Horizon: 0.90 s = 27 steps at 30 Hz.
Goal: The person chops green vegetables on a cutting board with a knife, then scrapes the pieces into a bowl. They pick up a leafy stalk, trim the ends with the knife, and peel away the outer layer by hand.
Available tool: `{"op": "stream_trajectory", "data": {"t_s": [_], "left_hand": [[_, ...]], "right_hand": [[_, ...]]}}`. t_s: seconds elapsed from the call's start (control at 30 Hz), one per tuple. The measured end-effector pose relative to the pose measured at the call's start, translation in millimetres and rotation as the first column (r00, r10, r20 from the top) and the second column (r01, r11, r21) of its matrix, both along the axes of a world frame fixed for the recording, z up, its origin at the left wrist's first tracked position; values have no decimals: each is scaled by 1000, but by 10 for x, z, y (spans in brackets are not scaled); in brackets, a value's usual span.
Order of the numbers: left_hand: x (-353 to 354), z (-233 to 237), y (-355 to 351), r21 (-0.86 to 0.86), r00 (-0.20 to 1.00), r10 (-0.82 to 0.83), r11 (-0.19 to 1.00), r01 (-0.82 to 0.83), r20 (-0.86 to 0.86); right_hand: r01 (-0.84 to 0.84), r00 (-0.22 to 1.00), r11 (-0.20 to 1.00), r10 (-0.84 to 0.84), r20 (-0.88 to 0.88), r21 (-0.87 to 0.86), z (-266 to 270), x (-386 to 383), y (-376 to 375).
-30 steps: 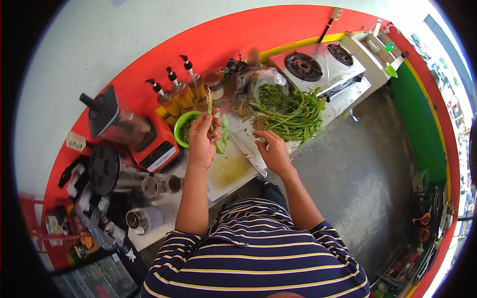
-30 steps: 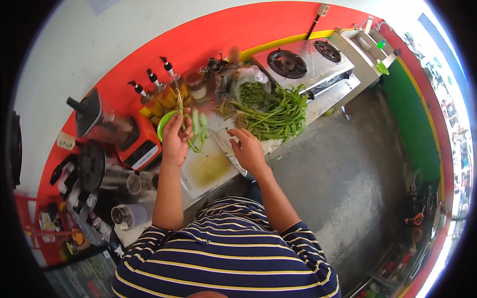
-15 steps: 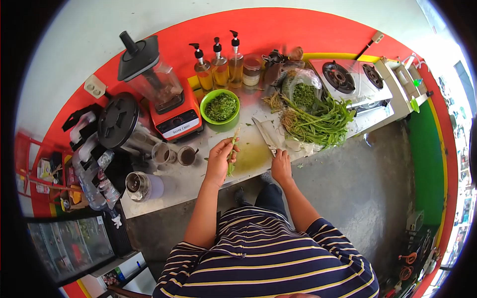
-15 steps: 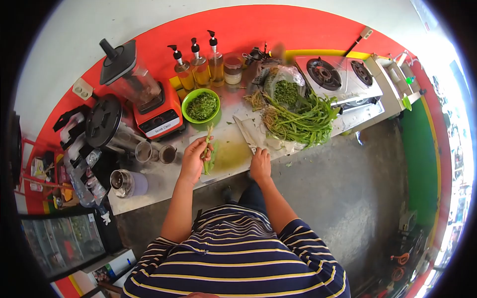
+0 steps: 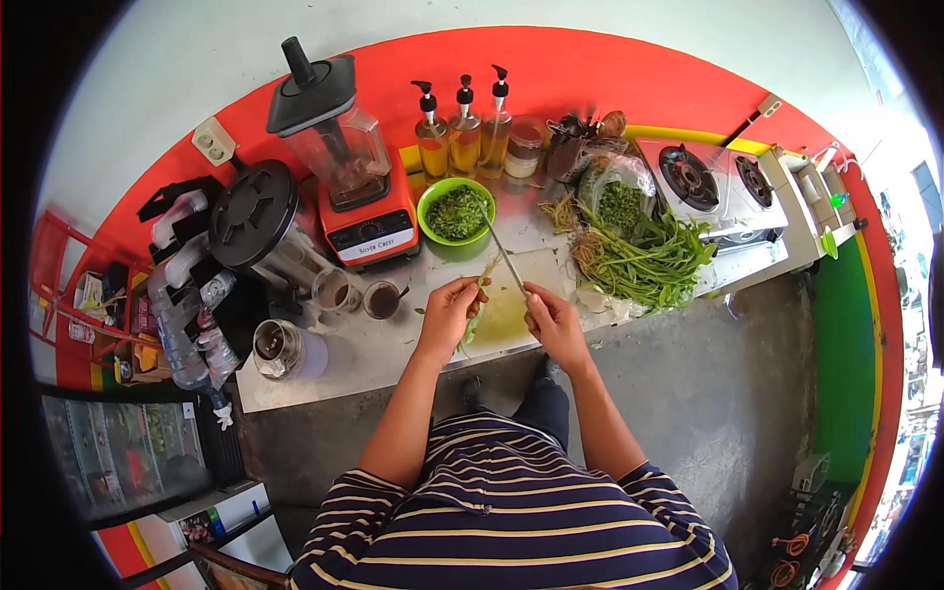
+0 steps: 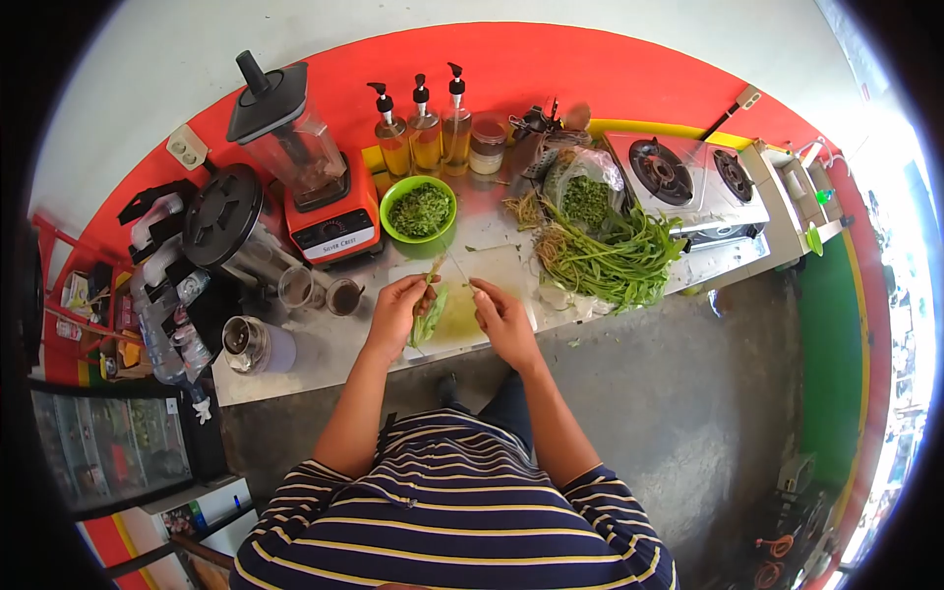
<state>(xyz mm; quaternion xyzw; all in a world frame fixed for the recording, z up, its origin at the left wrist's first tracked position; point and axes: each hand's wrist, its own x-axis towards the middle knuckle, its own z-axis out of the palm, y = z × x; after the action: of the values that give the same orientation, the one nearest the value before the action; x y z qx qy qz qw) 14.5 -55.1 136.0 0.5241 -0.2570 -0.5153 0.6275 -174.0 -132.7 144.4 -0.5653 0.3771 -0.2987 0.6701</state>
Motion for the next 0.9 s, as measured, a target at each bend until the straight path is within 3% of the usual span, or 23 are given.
{"op": "stream_trajectory", "data": {"t_s": [0.07,0.27,0.4,0.67,0.77,0.9], "left_hand": [[8,21,-12,9,1000,1,1000,-1,12],[-25,79,-68,32,1000,8,999,-9,12],[-93,120,-121,19,997,-78,997,78,21],[-195,107,-245,-13,987,-119,993,121,109],[-201,104,-284,-9,972,-132,991,136,192],[-304,81,-386,25,946,-65,998,61,318]], "right_hand": [[-143,989,989,144,19,-35,224,51,72],[-212,977,976,212,4,-49,310,86,66],[-130,991,991,130,-45,-8,170,47,51],[-103,993,981,92,73,165,288,-39,67],[-52,988,986,27,152,160,166,-25,74],[95,990,995,-98,106,34,-62,50,61]]}}
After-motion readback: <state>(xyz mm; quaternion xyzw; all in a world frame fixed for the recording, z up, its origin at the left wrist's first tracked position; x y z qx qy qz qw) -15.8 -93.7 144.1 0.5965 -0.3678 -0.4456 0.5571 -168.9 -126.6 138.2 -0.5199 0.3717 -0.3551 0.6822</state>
